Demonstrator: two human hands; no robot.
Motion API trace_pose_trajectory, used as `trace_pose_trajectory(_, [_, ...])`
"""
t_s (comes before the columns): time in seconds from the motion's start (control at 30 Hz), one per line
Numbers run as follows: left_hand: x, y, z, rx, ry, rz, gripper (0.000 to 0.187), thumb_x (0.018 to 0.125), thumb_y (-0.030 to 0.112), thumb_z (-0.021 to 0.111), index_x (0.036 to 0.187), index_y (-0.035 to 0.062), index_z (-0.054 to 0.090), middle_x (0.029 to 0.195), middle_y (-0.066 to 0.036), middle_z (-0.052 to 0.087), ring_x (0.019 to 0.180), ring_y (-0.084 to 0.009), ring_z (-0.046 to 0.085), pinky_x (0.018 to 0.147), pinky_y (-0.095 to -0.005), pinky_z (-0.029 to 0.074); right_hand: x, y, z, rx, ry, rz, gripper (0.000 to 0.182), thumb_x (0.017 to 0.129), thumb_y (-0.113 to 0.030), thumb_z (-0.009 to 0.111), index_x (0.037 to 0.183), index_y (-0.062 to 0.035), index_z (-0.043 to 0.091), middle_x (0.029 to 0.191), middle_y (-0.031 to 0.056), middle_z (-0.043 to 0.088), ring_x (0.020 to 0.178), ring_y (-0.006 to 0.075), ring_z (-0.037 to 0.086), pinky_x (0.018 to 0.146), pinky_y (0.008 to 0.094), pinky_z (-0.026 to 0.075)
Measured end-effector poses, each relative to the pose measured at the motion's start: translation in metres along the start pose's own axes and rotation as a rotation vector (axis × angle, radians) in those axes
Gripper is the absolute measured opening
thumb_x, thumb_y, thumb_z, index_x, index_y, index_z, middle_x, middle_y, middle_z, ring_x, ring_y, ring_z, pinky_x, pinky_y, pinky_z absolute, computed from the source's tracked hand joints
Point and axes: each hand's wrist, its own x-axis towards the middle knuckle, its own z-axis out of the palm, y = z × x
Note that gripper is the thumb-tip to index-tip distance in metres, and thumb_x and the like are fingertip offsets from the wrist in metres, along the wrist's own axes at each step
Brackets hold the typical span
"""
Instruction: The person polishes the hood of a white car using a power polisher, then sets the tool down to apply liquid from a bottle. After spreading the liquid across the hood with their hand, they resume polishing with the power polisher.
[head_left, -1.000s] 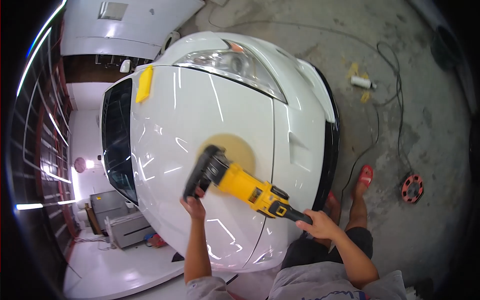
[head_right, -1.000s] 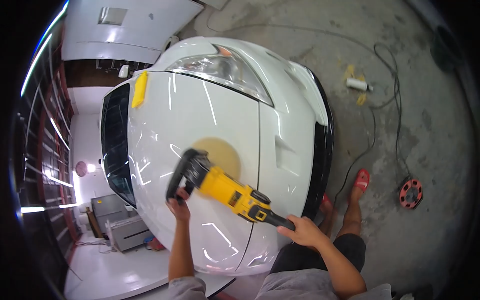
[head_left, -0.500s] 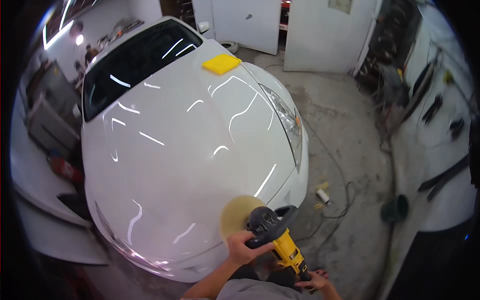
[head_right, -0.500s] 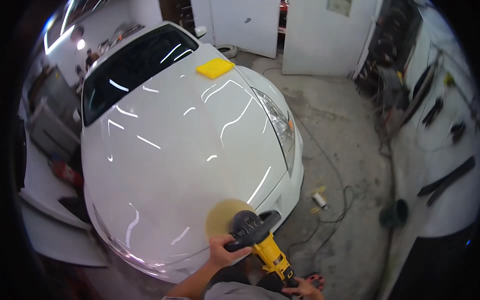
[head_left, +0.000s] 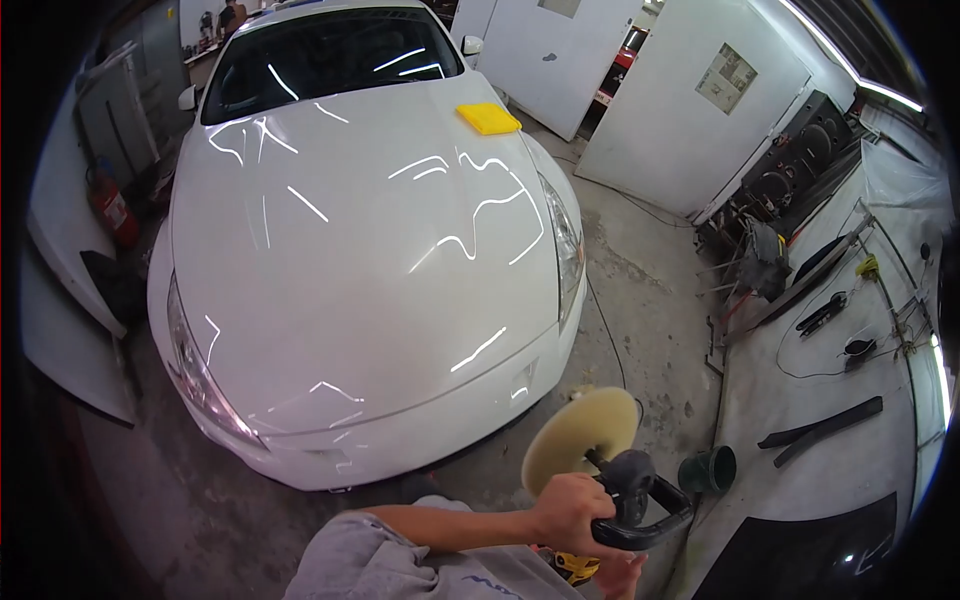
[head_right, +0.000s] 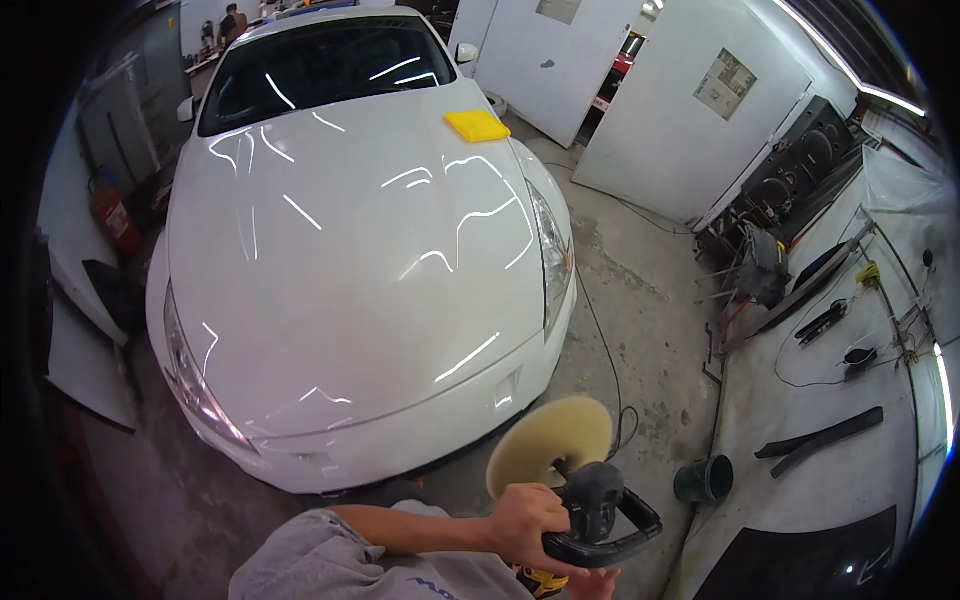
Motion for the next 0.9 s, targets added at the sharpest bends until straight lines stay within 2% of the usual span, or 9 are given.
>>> trace_pose_trajectory(0.23, [-0.038, 0.061, 0.064, -0.271, -0.285, 0.149, 0.049, 0.059, 0.05, 0.079, 0.052, 0.01, 0.052, 0.058, -0.005, 0.054, 0.06, -0.028, 0.057, 0.06, -0.0373, 0.045, -0.055, 0.066, 0.006, 0.052, -0.018, -0.027, 0.058, 0.07, -0.032, 0.081, 0.116, -0.0023, 0.062, 0.098, 0.0108, 0.067, 0.084, 0.0226, 0.065, 0.074, 0.0346, 0.052])
trace_pose_trajectory(0.37, [-0.052, 0.081, 0.086, -0.363, -0.321, 0.216, 0.048, 0.058, 0.048, 0.08, 0.052, 0.0103, 0.052, 0.058, -0.004, 0.054, 0.06, -0.0281, 0.057, 0.061, -0.0374, 0.045, -0.084, 0.106, 0.012, 0.091, -0.038, -0.031, 0.057, 0.07, -0.031, 0.081, 0.116, -0.0023, 0.061, 0.098, 0.0107, 0.067, 0.084, 0.0225, 0.065, 0.075, 0.0346, 0.052])
trace_pose_trajectory(0.43, [-0.058, 0.083, 0.099, -0.394, -0.385, 0.329, 0.045, 0.061, 0.043, 0.082, 0.059, 0.01, 0.052, 0.058, -0.002, 0.053, 0.059, -0.0258, 0.055, 0.059, -0.035, 0.041, -0.096, 0.127, 0.02, 0.127, -0.039, -0.042, 0.057, 0.071, -0.031, 0.081, 0.116, -0.0023, 0.061, 0.098, 0.0107, 0.067, 0.084, 0.0225, 0.065, 0.075, 0.0346, 0.052])
trace_pose_trajectory(0.6, [-0.068, 0.099, 0.124, -0.414, -0.574, 0.316, 0.041, 0.064, 0.041, 0.081, 0.063, 0.0094, 0.054, 0.066, -0.003, 0.055, 0.069, -0.0264, 0.056, 0.064, -0.0365, 0.041, -0.123, 0.176, 0.058, 0.247, -0.038, -0.065, 0.057, 0.071, -0.03, 0.081, 0.116, -0.0022, 0.061, 0.098, 0.0106, 0.067, 0.084, 0.0223, 0.065, 0.075, 0.0346, 0.052])
trace_pose_trajectory(0.67, [-0.072, 0.112, 0.131, -0.375, -0.583, 0.312, 0.036, 0.069, 0.037, 0.079, 0.071, 0.0083, 0.057, 0.077, -0.005, 0.056, 0.077, -0.026, 0.055, 0.069, -0.0374, 0.041, -0.131, 0.195, 0.077, 0.302, -0.041, -0.07, 0.057, 0.071, -0.029, 0.081, 0.116, -0.0022, 0.061, 0.098, 0.0106, 0.067, 0.084, 0.0223, 0.065, 0.075, 0.0346, 0.052])
trace_pose_trajectory(0.7, [-0.073, 0.118, 0.13, -0.311, -0.652, 0.274, 0.032, 0.074, 0.032, 0.076, 0.088, 0.0072, 0.061, 0.092, -0.007, 0.057, 0.089, -0.027, 0.055, 0.079, -0.0387, 0.043, -0.131, 0.202, 0.086, 0.328, -0.046, -0.077, 0.057, 0.071, -0.029, 0.081, 0.116, -0.0022, 0.061, 0.098, 0.0106, 0.067, 0.084, 0.0223, 0.065, 0.075, 0.0346, 0.052])
trace_pose_trajectory(0.8, [-0.084, 0.124, 0.14, -0.194, -0.539, 0.301, 0.035, 0.077, 0.029, 0.074, 0.101, 0.0073, 0.062, 0.102, -0.011, 0.056, 0.097, -0.0292, 0.056, 0.087, -0.0399, 0.043, -0.133, 0.229, 0.122, 0.425, -0.06, -0.094, 0.057, 0.071, -0.029, 0.081, 0.116, -0.0022, 0.061, 0.098, 0.0106, 0.067, 0.084, 0.0222, 0.065, 0.075, 0.0346, 0.052])
trace_pose_trajectory(0.83, [-0.089, 0.126, 0.141, -0.151, -0.605, 0.261, 0.039, 0.08, 0.028, 0.071, 0.112, 0.0084, 0.06, 0.109, -0.012, 0.055, 0.105, -0.0304, 0.055, 0.094, -0.0413, 0.041, -0.135, 0.238, 0.136, 0.464, -0.06, -0.1, 0.057, 0.071, -0.029, 0.081, 0.117, -0.0022, 0.061, 0.098, 0.0105, 0.067, 0.084, 0.0222, 0.065, 0.075, 0.0347, 0.052])
trace_pose_trajectory(0.9, [-0.098, 0.127, 0.145, -0.128, -0.644, 0.265, 0.039, 0.081, 0.028, 0.07, 0.113, 0.0089, 0.06, 0.109, -0.012, 0.056, 0.106, -0.03, 0.055, 0.095, -0.0416, 0.04, -0.136, 0.253, 0.157, 0.522, -0.055, -0.116, 0.056, 0.071, -0.028, 0.081, 0.117, -0.0021, 0.061, 0.099, 0.0105, 0.067, 0.085, 0.0221, 0.065, 0.075, 0.0347, 0.052])
